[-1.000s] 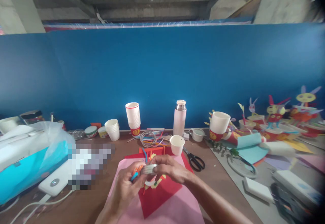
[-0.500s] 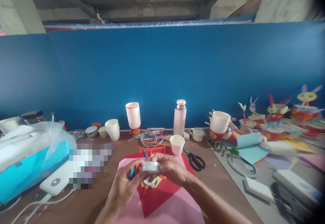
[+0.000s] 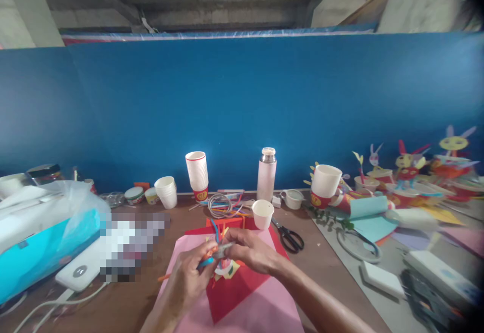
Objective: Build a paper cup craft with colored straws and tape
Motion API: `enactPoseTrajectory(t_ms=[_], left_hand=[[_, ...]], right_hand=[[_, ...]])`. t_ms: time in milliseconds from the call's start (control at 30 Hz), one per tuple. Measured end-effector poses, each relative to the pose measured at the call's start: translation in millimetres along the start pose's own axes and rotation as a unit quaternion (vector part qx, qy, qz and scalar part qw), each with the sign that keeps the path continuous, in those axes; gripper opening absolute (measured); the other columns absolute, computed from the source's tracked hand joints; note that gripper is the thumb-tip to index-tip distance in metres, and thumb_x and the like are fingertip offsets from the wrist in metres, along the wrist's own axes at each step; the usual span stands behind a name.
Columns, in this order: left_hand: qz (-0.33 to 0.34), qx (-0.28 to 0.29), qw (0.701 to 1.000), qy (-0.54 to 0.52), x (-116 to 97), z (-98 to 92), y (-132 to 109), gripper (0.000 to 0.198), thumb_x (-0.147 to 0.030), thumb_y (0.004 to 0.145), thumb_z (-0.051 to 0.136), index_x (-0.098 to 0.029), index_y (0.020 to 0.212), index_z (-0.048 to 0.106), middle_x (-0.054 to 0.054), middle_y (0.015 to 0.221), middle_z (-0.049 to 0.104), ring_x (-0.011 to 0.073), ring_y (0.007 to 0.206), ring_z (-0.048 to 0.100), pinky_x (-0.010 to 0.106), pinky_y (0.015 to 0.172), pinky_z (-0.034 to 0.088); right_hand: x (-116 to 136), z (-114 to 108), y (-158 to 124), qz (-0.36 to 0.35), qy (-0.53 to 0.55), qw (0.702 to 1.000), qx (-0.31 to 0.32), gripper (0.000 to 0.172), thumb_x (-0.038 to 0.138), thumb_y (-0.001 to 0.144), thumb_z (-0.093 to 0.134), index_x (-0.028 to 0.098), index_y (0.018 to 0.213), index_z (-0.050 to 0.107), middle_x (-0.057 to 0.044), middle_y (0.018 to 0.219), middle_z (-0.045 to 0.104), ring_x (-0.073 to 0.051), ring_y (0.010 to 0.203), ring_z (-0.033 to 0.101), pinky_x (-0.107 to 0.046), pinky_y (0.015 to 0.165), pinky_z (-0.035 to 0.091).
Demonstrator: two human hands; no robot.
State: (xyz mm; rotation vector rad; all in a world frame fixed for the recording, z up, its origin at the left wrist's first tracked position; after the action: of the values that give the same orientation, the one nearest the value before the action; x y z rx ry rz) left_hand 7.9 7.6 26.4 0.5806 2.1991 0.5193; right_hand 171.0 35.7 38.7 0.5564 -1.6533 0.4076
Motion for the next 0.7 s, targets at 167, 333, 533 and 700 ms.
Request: enactPoseTrajectory(t_ms=[167,333,533,700], left_hand=[[-0.094,0.03,0.99,-0.099,-6.9,0.1,4.1,0.023,-0.024,0.076,0.059,-0.017,0.097,0.064,-0.002,0.063,0.064,0.0142,0.061,0.06,0.018,0.058,0.047],[-0.118,0.025,0.98,-0.16,-2.8,-3.4,5.2,0.026,-0.026,0.076,0.061,-0.015,0.098,0.066,-0.003,0.062,0.059,0.0108,0.056,0.051,0.017,0.055,0.044],[-0.069,0.01,0.991,-0.112,-2.5,-7.3,3.1,0.022,-0.022,0.077,0.06,-0.015,0.097,0.066,-0.003,0.062,0.06,0.0095,0.054,0.05,0.015,0.053,0.041],[-0.037,0.036,0.997,-0.063,-9.9,-2.6,4.5,0.015,-0.019,0.077,0.057,-0.014,0.088,0.066,-0.002,0.06,0.059,0.0118,0.057,0.054,0.017,0.056,0.042]], right_hand=[[-6.4,2.4,4.2,-0.001,0.152,0.988,0.023,0.014,0.02,0.066,0.052,0.014,0.078,0.056,-0.002,0.069,0.062,-0.014,0.064,0.058,-0.027,0.065,0.042],[-13.6,8.1,8.8,-0.037,0.295,0.953,0.059,0.019,0.019,0.06,0.052,0.013,0.079,0.053,-0.006,0.077,0.063,-0.019,0.068,0.061,-0.032,0.066,0.045],[-7.8,1.5,3.9,-0.051,0.218,0.973,0.057,0.021,0.016,0.064,0.05,0.013,0.084,0.056,-0.003,0.074,0.062,-0.015,0.067,0.06,-0.028,0.067,0.044],[-1.5,1.4,1.4,-0.021,0.128,0.99,0.047,0.016,0.022,0.069,0.053,0.014,0.082,0.058,-0.004,0.078,0.062,-0.015,0.067,0.059,-0.028,0.065,0.045]])
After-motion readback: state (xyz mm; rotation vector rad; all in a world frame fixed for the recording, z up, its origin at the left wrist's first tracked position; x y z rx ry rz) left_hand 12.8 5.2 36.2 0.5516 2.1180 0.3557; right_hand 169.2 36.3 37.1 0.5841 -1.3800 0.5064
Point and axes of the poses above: each hand's wrist, its own y-axis towards the middle knuckle, its own z-axis out of the palm, x = y × z, the point moved 3 cm from there along y, towards the middle knuckle
